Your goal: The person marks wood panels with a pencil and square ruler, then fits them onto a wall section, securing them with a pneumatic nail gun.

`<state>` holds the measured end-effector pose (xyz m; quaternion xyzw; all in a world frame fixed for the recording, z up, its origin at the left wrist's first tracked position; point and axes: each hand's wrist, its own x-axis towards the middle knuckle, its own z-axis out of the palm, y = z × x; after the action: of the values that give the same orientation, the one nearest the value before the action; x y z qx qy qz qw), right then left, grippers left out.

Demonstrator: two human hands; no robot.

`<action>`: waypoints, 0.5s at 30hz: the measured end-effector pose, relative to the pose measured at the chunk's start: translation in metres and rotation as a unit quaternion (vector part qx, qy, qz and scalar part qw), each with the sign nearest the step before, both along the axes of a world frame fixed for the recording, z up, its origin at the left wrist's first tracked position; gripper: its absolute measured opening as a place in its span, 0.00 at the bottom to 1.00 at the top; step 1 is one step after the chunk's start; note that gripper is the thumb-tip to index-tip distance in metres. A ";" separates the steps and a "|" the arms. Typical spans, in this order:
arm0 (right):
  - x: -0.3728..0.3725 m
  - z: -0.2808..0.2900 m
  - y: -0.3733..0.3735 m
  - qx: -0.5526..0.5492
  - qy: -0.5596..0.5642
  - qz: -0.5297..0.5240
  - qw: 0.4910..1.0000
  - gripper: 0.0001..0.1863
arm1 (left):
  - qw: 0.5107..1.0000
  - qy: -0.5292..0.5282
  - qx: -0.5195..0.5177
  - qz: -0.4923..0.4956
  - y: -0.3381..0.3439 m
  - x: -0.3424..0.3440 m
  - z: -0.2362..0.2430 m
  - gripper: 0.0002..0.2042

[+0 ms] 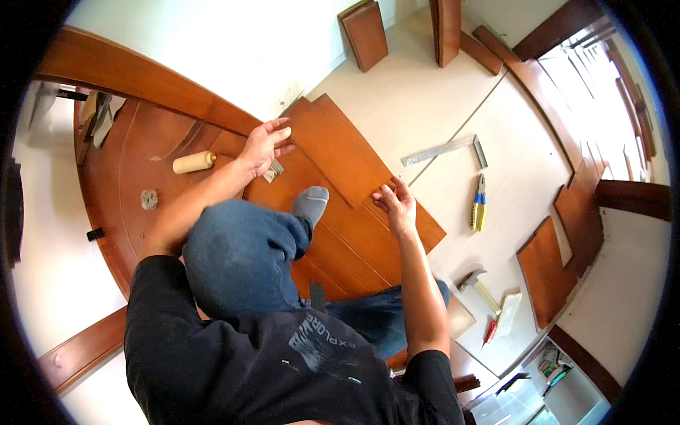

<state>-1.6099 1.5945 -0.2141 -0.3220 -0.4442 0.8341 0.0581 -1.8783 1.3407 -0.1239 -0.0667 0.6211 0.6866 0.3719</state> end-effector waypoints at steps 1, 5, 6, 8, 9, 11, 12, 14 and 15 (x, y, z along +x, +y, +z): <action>-0.006 -0.001 -0.002 0.017 -0.004 -0.011 1.000 0.29 | 1.000 0.005 0.014 -0.005 0.003 -0.010 -0.007 0.19; -0.046 -0.026 0.012 0.154 -0.025 -0.055 0.986 0.32 | 0.998 -0.020 0.058 -0.029 0.025 -0.043 -0.054 0.23; -0.056 -0.038 0.022 0.165 -0.020 -0.066 0.984 0.32 | 0.997 -0.024 0.068 -0.031 0.033 -0.054 -0.069 0.23; -0.081 -0.039 0.024 0.171 -0.045 -0.073 0.982 0.31 | 0.996 -0.039 0.083 -0.005 0.044 -0.067 -0.097 0.23; -0.097 -0.031 0.022 0.166 -0.070 -0.072 0.981 0.30 | 0.995 -0.044 0.087 0.021 0.048 -0.073 -0.107 0.23; -0.121 -0.045 0.038 0.139 -0.014 -0.066 0.988 0.29 | 0.980 -0.064 0.153 0.105 0.064 -0.080 -0.133 0.28; -0.131 -0.053 0.045 0.140 -0.021 -0.065 0.988 0.28 | 0.981 -0.067 0.149 0.106 0.069 -0.079 -0.142 0.30; -0.155 -0.062 0.049 0.138 -0.039 -0.077 0.987 0.25 | 0.987 -0.050 0.120 0.093 0.067 -0.083 -0.153 0.32; -0.165 -0.067 0.049 0.140 -0.048 -0.069 0.986 0.24 | 0.991 -0.032 0.097 0.082 0.063 -0.083 -0.158 0.32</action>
<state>-1.7745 1.6430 -0.2806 -0.3805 -0.5357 0.7409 0.1390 -1.9617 1.4032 -0.2820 -0.1027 0.5318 0.7694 0.3387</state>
